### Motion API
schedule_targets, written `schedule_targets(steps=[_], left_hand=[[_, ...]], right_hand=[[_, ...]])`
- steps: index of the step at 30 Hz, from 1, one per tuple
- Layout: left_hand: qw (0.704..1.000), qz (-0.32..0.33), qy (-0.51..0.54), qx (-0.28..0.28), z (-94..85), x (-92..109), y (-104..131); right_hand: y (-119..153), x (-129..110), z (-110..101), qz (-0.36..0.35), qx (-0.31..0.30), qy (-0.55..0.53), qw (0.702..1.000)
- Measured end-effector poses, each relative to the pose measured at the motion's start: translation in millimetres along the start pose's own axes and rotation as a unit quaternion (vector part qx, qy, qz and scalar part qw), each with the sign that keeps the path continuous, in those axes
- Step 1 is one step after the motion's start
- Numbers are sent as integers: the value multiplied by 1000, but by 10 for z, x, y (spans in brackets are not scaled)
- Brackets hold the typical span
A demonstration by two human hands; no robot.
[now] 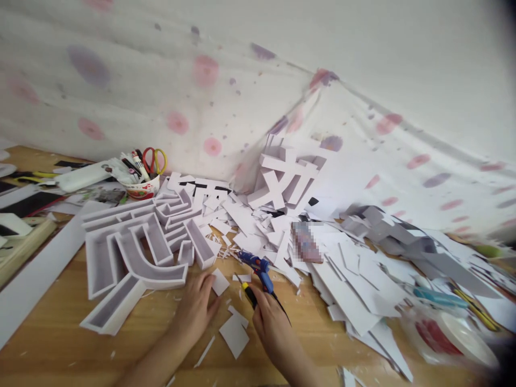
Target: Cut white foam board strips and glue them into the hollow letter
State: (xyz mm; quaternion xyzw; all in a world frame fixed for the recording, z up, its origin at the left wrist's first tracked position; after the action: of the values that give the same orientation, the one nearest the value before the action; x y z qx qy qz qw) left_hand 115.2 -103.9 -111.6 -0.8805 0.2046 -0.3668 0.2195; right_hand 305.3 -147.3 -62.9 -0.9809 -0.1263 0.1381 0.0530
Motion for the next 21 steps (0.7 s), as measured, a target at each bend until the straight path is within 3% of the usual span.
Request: schedule_targets(steps=[4, 10, 21], left_hand=[[1000, 8, -5, 14, 4, 16, -13], [999, 32, -9, 14, -37, 49, -18], [999, 34, 1, 9, 4, 32, -32]], right_hand=[[-213, -141, 20, 4, -37, 25, 999], [-499, -383, 128, -16, -154, 143, 978], [-553, -442, 77, -51, -178, 194, 963]])
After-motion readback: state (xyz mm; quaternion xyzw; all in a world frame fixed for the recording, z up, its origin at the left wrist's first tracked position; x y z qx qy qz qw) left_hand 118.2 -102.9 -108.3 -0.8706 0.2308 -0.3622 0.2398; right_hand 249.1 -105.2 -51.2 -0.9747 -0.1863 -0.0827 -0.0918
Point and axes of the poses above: each hand's wrist, its own y-axis away from the middle knuckle, its own z-axis out of the palm, x = y × z, the point moved 3 cm from there along -y, towards the middle knuckle, and after that the axes turned 7 degrees about y, right-handed, at the moved point
